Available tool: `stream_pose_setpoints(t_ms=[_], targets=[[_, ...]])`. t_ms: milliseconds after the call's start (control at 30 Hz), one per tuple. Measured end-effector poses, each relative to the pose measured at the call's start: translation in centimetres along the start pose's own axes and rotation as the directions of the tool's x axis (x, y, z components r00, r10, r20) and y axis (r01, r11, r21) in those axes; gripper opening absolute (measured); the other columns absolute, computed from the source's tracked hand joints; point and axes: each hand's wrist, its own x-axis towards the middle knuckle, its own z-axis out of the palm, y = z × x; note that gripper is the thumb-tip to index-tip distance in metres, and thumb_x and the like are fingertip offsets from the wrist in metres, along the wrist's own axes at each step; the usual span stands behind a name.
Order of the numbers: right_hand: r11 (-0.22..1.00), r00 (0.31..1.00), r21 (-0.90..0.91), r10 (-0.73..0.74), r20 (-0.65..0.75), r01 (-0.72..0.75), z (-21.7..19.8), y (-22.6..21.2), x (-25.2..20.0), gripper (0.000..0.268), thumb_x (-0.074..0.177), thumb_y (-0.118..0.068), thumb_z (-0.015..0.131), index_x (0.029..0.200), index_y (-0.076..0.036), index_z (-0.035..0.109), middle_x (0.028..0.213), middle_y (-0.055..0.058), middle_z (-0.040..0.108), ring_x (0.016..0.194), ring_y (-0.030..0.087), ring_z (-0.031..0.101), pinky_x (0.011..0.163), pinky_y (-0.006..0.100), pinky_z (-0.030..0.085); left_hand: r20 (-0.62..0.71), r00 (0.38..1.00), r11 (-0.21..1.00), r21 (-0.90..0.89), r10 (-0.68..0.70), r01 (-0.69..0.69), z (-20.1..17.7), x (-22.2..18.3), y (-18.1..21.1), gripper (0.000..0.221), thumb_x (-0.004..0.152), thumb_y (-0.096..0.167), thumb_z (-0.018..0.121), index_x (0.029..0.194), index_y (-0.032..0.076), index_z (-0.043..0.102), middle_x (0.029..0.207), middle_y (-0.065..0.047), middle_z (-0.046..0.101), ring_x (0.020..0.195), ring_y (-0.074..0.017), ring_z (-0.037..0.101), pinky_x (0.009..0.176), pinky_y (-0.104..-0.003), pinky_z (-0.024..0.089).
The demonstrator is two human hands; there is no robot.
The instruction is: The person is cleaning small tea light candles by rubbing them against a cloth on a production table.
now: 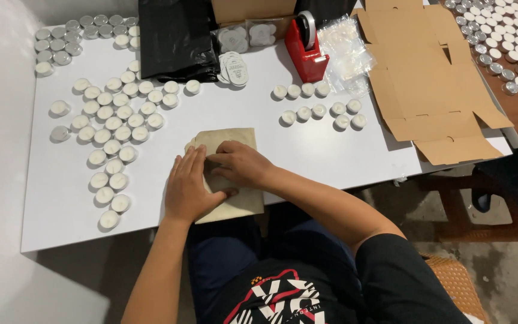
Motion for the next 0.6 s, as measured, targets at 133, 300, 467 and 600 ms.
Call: stream_pose_setpoints(t_ms=[133,300,467,600], targets=[[1.000,1.000,-0.001,0.015,0.007,-0.015,-2.5,-1.4,-0.4,0.037,0.096,-0.032,0.070,0.130,-0.017,0.069,0.115,0.009,0.065,0.107,0.027,0.067,0.089,0.036,0.057,0.004,0.999,0.999,-0.027,-0.041,0.041,-0.4,0.0,0.5,0.111,0.060,0.044,0.084,0.153,0.001,0.042,0.149,-0.023,0.053,0.146,-0.0367,0.043,0.128,-0.050,0.020],[0.997,0.998,-0.029,-0.065,0.004,0.065,-2.1,-1.3,-2.7,0.039,0.093,-0.032,0.074,0.126,-0.014,0.070,0.116,0.012,0.063,0.108,0.030,0.065,0.095,0.039,0.054,0.012,0.999,0.998,0.053,-0.044,0.043,0.6,0.1,-0.3,0.112,0.056,0.042,0.077,0.155,0.005,0.039,0.150,-0.018,0.053,0.147,-0.0307,0.042,0.127,-0.045,0.021],[1.000,0.997,0.009,0.022,-0.079,-0.021,-2.2,0.1,-1.8,0.041,0.091,-0.028,0.075,0.129,-0.012,0.068,0.117,0.013,0.064,0.111,0.031,0.064,0.097,0.039,0.053,0.010,1.000,1.000,0.003,-0.016,0.016,1.0,0.0,-1.1,0.138,0.048,0.071,0.083,0.157,0.004,0.034,0.152,-0.020,0.049,0.148,-0.0329,0.040,0.128,-0.046,0.019],[0.981,0.992,0.150,-0.120,-0.033,0.124,0.0,-1.6,-2.6,0.031,0.090,-0.030,0.077,0.116,-0.015,0.073,0.105,0.011,0.062,0.101,0.032,0.064,0.091,0.041,0.053,0.014,0.998,0.998,0.016,-0.055,0.055,1.6,0.2,-1.5,0.132,0.051,0.060,0.085,0.158,0.005,0.031,0.154,-0.017,0.047,0.148,-0.0304,0.039,0.128,-0.045,0.019]])
